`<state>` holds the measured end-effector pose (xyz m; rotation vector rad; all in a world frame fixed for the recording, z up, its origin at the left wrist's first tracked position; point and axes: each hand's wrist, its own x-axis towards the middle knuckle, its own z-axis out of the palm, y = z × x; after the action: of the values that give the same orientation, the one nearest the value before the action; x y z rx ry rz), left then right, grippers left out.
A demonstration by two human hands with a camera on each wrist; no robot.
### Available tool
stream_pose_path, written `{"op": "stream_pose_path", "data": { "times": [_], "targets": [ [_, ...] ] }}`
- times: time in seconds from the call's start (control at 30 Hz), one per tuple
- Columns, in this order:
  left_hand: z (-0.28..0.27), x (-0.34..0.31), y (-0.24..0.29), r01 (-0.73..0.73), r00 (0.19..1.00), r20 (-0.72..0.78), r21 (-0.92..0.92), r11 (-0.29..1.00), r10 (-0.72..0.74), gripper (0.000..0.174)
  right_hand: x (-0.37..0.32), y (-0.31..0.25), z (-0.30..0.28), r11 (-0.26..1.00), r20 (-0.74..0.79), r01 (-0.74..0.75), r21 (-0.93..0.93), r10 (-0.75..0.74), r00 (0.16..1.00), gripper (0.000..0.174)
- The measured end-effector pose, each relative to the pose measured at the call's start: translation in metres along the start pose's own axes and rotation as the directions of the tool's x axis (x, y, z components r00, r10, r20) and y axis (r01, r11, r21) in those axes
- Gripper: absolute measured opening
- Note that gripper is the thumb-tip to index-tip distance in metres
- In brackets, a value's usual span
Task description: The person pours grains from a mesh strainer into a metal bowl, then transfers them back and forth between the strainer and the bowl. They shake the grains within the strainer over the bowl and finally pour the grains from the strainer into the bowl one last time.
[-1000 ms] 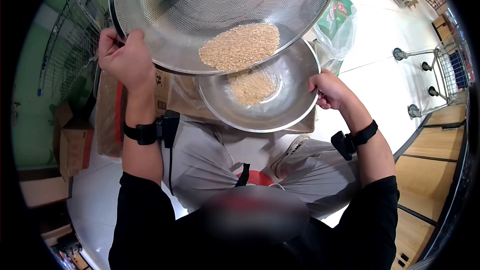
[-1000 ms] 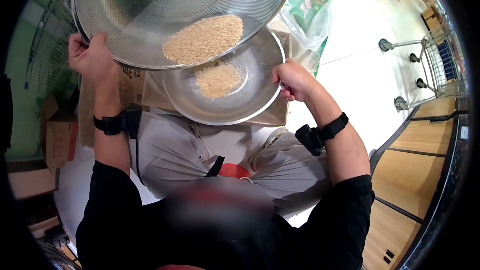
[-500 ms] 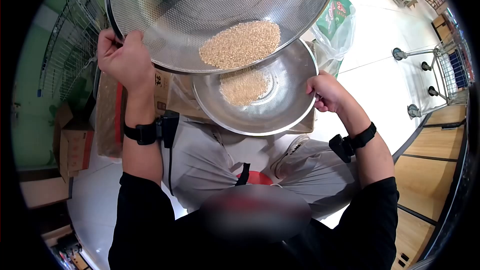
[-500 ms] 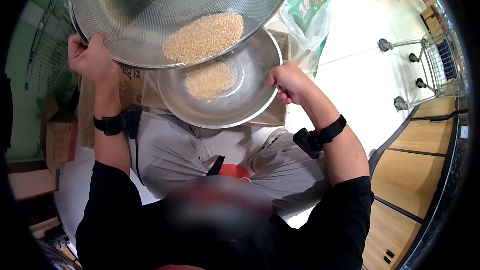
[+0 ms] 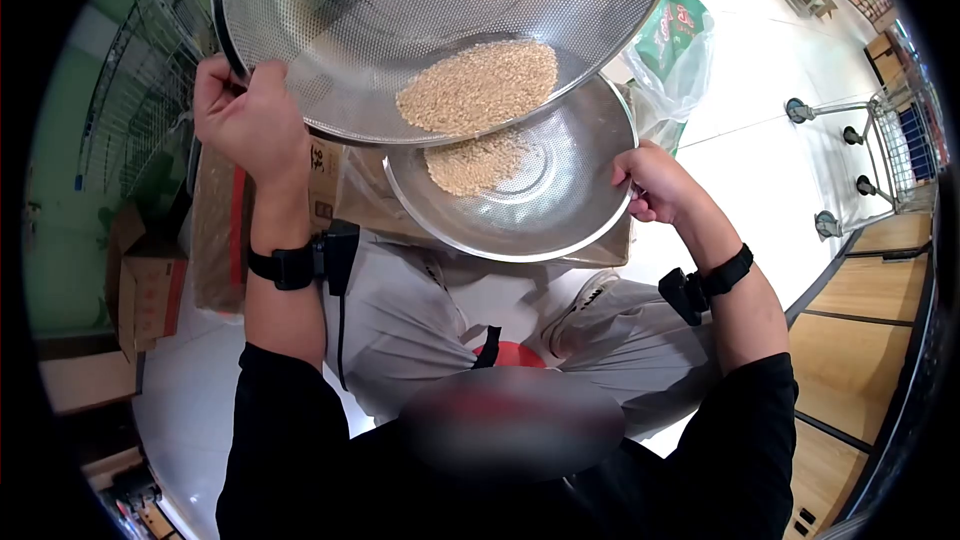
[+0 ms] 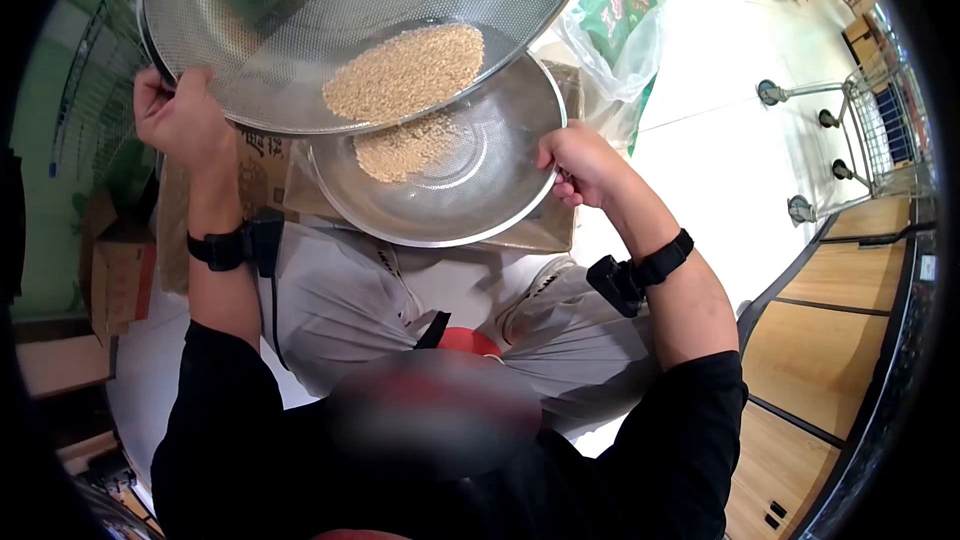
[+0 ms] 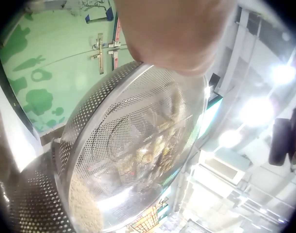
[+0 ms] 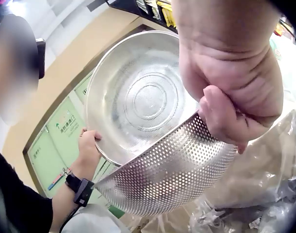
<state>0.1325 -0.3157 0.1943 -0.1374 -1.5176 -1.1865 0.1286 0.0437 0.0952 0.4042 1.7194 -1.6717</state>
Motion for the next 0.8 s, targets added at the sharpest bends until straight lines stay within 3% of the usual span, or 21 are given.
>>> {"op": "stream_pose_path", "data": {
  "times": [0.13,0.2,0.57,0.8],
  "targets": [
    [0.0007,-0.0005,0.0034,0.026,1.0,-0.003,-0.019,0.999,-0.026,0.022,-0.0012,0.0009,0.003,0.999,-0.067,-0.044,-0.009,0.043,0.997,0.016],
    [0.0023,0.0009,0.0027,0.025,1.0,-0.008,-0.029,0.999,-0.026,0.022,-0.0005,0.0018,0.0028,1.0,-0.01,-0.024,0.018,0.024,1.0,0.008],
    [0.0051,0.004,0.0059,-0.023,0.999,-0.023,-0.055,0.998,0.022,0.024,-0.0013,-0.0015,0.0047,1.0,-0.013,0.0,0.016,0.0,1.0,0.006],
    [0.0056,0.0004,0.0102,0.039,0.999,-0.006,-0.068,0.997,-0.039,0.024,0.0026,0.0009,0.0009,1.0,-0.032,0.008,-0.012,-0.008,0.999,0.006]
  ]
}}
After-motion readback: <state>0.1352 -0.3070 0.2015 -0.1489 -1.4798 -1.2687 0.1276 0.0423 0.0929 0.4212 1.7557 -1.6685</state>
